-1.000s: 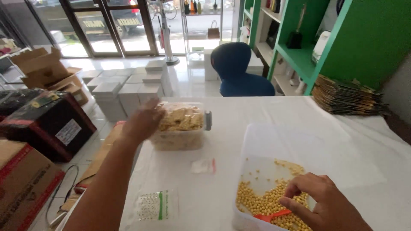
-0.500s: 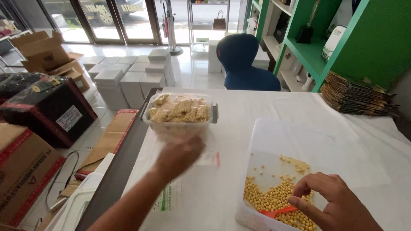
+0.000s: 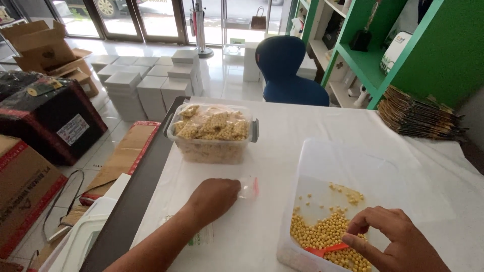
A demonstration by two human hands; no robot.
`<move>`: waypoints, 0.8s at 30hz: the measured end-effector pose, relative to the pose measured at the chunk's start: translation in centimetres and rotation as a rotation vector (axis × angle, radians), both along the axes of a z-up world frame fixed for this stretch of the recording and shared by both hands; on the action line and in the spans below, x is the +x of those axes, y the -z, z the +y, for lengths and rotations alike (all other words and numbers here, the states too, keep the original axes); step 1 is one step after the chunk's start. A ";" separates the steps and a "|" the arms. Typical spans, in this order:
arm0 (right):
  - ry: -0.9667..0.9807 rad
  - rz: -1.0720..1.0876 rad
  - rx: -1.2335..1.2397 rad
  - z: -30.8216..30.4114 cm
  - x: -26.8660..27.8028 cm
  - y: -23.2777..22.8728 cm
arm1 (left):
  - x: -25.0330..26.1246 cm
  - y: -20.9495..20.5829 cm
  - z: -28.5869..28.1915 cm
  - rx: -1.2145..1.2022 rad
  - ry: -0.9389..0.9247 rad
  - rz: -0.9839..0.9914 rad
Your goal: Packaging small yellow beads into small plastic zip-lock bags using a spoon.
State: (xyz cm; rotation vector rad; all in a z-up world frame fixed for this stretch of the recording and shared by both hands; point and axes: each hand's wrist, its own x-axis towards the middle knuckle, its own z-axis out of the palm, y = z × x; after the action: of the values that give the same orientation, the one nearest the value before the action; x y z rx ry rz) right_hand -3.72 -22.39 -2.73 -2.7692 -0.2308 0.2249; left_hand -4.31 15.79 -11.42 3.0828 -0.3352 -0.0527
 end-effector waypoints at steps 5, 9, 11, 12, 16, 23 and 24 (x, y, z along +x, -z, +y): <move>0.005 0.017 -0.019 0.2 -0.1 -0.3 | -0.4 -1.7 0.8 -0.446 -0.187 -0.004; 0.019 0.017 -0.016 0.3 -0.3 -0.5 | -0.4 -3.0 0.8 -0.696 -0.172 -0.221; 0.021 0.035 0.022 0.4 -0.6 -1.0 | -0.4 -4.6 0.4 -0.746 -0.144 -0.320; 0.020 0.052 0.061 0.5 -0.8 -1.3 | -0.4 -5.4 0.1 -0.793 -0.119 -0.418; 0.116 0.124 0.105 1.9 -1.7 -4.1 | -0.3 -8.8 -2.9 -0.890 -0.133 -0.483; 0.025 0.082 0.391 1.1 0.1 -5.2 | 0.7 -13.3 -11.0 -1.099 0.280 -0.205; -0.089 0.032 0.441 0.9 0.8 -4.6 | 0.7 -14.1 -12.1 -1.051 0.361 -0.110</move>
State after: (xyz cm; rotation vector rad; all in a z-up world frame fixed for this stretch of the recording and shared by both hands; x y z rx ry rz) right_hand -2.91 -21.53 1.88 -2.3196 -0.3496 0.2118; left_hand -3.57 3.68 2.68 1.9677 -0.6551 0.2117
